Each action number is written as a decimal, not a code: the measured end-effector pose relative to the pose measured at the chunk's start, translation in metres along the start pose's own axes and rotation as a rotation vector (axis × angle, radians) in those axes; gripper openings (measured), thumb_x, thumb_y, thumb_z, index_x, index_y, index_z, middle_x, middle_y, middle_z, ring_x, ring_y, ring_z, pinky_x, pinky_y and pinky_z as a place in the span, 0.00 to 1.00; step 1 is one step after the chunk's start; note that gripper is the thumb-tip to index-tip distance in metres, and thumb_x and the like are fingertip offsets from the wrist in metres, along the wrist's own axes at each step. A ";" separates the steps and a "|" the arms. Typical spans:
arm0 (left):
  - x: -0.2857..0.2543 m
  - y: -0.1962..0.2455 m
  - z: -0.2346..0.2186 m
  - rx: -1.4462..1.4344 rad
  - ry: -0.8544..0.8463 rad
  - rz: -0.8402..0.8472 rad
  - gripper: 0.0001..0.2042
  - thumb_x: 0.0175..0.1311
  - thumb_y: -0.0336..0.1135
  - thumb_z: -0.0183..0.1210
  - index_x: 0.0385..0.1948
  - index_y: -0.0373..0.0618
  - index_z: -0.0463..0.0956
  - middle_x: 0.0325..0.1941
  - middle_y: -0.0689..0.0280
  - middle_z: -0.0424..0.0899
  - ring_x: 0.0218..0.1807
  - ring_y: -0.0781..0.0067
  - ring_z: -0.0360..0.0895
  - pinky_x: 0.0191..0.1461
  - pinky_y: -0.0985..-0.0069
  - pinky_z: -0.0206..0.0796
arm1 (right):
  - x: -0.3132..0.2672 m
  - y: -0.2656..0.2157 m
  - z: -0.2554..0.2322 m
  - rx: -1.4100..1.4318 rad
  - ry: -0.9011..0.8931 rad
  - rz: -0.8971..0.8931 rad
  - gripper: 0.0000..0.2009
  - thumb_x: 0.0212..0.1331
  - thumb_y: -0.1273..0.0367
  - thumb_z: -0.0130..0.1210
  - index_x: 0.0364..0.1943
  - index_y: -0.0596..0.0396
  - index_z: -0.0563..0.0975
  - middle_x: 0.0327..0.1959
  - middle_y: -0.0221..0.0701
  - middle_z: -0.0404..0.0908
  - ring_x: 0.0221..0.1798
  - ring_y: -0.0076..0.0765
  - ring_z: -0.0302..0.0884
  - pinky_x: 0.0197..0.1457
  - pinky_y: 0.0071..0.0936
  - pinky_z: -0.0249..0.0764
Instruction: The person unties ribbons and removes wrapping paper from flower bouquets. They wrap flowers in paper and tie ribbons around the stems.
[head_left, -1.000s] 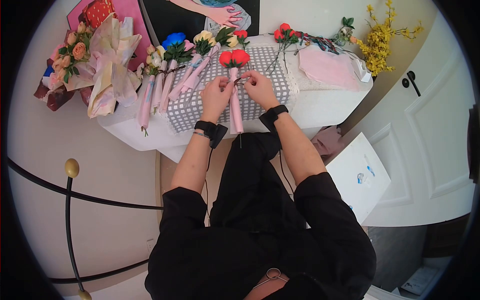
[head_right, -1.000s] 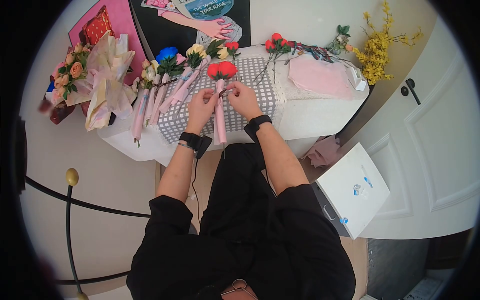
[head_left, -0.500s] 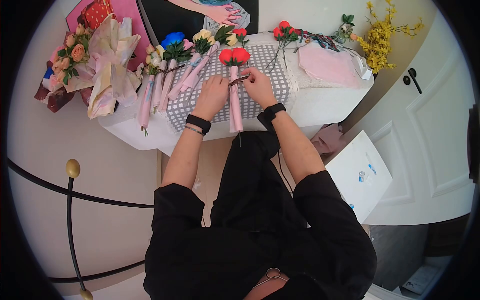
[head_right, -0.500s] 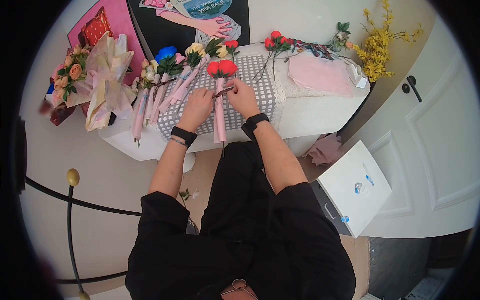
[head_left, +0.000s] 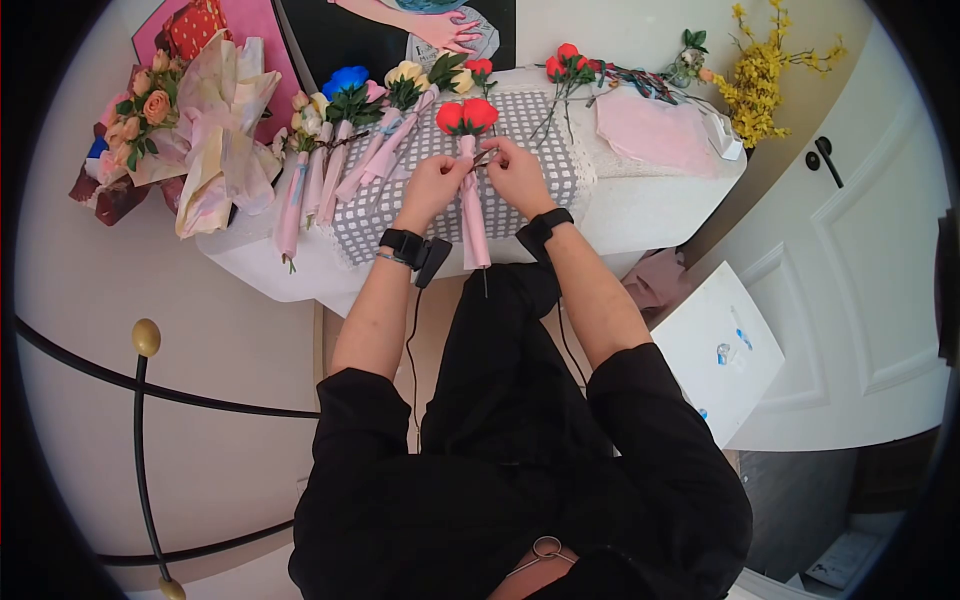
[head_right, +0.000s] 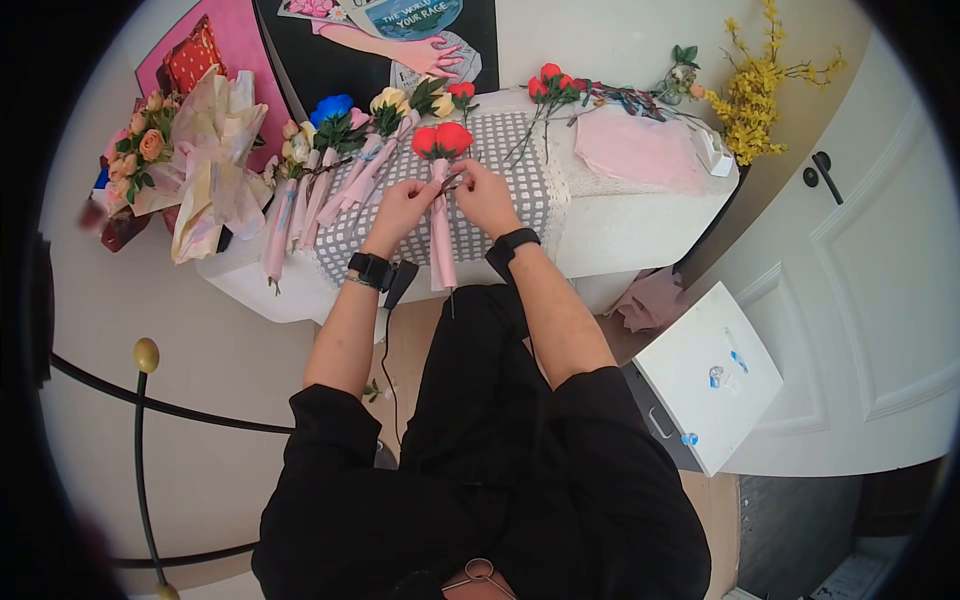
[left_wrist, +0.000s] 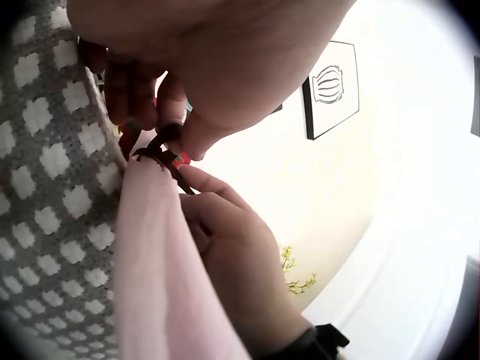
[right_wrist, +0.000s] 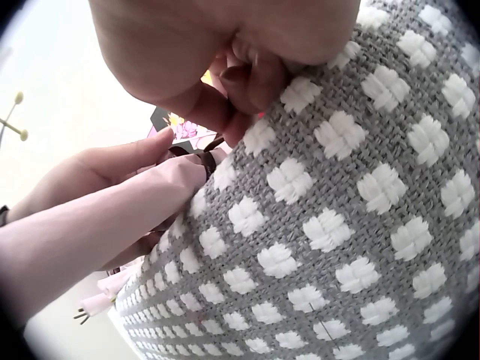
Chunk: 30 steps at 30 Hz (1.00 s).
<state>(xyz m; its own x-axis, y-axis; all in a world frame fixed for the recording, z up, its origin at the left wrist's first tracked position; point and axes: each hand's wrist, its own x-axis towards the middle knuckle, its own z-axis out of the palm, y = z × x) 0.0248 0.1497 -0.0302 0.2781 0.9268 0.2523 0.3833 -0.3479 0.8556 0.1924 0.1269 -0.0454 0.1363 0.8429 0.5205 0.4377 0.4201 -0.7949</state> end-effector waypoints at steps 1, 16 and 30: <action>0.001 -0.001 -0.002 0.000 -0.002 0.000 0.16 0.62 0.43 0.57 0.28 0.36 0.80 0.20 0.68 0.77 0.24 0.82 0.69 0.30 0.77 0.61 | -0.001 -0.001 0.000 0.000 0.001 0.001 0.13 0.49 0.75 0.51 0.41 0.53 0.77 0.20 0.34 0.76 0.23 0.37 0.76 0.30 0.31 0.71; 0.000 -0.035 -0.024 0.516 0.152 0.381 0.08 0.56 0.34 0.58 0.25 0.38 0.77 0.29 0.58 0.75 0.36 0.55 0.73 0.40 0.64 0.64 | -0.005 -0.006 -0.011 -0.085 0.026 -0.038 0.14 0.49 0.77 0.49 0.42 0.49 0.74 0.16 0.36 0.71 0.21 0.40 0.72 0.27 0.35 0.67; -0.059 0.006 0.000 0.015 0.349 -0.039 0.13 0.61 0.41 0.59 0.32 0.38 0.76 0.26 0.62 0.78 0.33 0.71 0.77 0.37 0.74 0.68 | -0.042 -0.010 -0.036 -0.126 0.059 -0.172 0.12 0.49 0.76 0.51 0.39 0.59 0.77 0.27 0.41 0.79 0.34 0.44 0.79 0.38 0.36 0.74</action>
<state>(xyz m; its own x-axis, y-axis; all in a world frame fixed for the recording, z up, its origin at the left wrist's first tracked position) 0.0111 0.0929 -0.0396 -0.0535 0.9311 0.3608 0.4009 -0.3109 0.8617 0.2140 0.0752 -0.0483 0.0996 0.7398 0.6655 0.5664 0.5077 -0.6492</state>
